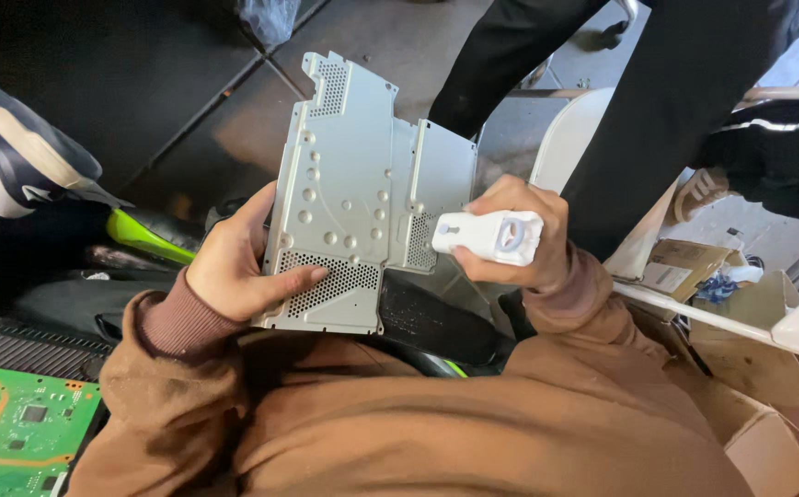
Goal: The person sits in a chair and cleans a green circuit board and a white metal casing using a small white brush. They hold the components on their lap, brush the circuit board, and then brush the metal casing, turning it over to clean different sides.
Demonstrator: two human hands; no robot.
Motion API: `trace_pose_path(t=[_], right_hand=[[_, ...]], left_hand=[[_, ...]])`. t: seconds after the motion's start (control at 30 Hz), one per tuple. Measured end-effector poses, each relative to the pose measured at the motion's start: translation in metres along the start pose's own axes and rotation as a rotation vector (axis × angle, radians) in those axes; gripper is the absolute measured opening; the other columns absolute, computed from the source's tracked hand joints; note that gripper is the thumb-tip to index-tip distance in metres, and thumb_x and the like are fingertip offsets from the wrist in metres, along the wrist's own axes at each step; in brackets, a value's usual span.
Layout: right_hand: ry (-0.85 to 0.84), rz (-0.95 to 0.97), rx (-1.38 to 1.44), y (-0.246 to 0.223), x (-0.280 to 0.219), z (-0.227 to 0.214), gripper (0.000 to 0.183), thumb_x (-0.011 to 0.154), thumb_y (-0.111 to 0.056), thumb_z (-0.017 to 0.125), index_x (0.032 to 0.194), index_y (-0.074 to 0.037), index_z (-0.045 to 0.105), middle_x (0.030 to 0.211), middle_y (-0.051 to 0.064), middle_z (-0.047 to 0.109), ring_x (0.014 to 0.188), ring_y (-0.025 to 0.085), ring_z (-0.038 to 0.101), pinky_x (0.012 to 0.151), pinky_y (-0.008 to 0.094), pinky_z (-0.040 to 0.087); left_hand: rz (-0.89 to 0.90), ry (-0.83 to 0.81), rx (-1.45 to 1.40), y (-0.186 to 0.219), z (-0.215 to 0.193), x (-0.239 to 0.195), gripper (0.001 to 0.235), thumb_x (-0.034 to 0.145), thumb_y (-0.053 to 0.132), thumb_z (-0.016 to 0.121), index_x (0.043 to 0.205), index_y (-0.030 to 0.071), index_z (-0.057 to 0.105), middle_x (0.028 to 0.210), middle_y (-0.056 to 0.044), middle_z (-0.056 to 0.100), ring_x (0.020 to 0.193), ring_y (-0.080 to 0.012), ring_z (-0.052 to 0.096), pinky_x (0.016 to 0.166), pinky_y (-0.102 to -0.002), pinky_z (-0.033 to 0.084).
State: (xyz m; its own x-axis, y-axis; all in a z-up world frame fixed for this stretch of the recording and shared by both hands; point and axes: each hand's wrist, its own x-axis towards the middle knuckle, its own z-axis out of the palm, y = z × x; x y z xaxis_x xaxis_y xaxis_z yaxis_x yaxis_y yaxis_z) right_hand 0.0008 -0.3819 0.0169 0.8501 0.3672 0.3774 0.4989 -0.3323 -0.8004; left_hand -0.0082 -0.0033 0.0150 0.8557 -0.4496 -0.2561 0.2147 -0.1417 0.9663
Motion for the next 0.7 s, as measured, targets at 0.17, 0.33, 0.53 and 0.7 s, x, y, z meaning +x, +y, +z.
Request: trace_pose_path(t=[0.17,0.33,0.53,0.7], right_hand=[[-0.119,-0.105,0.036,0.001,0.004,0.007,0.058,0.08,-0.028,0.102,0.122,-0.004,0.071,0.116,0.014,0.08,0.097,0.029,0.08,0.079,0.034,0.06],[-0.208,-0.152,0.151,-0.018,0.013,0.021,0.062,0.079,-0.032,0.105,0.124,-0.006,0.071,0.118,0.016,0.081,0.101,0.03,0.083,0.079,0.032,0.064],[-0.273,-0.176,-0.048,-0.036,0.006,0.024,0.062,0.075,-0.047,0.105,0.118,-0.014,0.074,0.118,0.014,0.083,0.078,0.018,0.078,0.066,0.028,0.053],[-0.2,-0.247,-0.126,-0.042,0.008,0.025,0.058,0.075,-0.05,0.099,0.11,-0.01,0.075,0.108,0.011,0.083,0.078,0.017,0.076,0.063,0.029,0.048]], left_hand=[[0.022,-0.022,-0.072,-0.006,0.001,0.005,0.084,0.083,0.019,0.093,0.156,0.003,0.053,0.126,0.002,0.072,0.112,-0.0057,0.063,0.1,-0.023,0.056],[0.096,0.013,0.053,-0.004,0.0,0.007,0.084,0.084,0.027,0.093,0.156,0.004,0.056,0.127,0.002,0.072,0.113,-0.0065,0.061,0.103,-0.025,0.053],[0.131,0.051,0.122,-0.009,0.001,0.011,0.093,0.081,0.029,0.096,0.161,0.005,0.054,0.131,0.003,0.073,0.117,-0.0071,0.063,0.109,-0.028,0.051],[0.214,0.045,0.021,-0.011,0.003,0.016,0.091,0.085,0.027,0.095,0.16,0.002,0.052,0.141,-0.002,0.07,0.129,-0.0118,0.063,0.118,-0.031,0.049]])
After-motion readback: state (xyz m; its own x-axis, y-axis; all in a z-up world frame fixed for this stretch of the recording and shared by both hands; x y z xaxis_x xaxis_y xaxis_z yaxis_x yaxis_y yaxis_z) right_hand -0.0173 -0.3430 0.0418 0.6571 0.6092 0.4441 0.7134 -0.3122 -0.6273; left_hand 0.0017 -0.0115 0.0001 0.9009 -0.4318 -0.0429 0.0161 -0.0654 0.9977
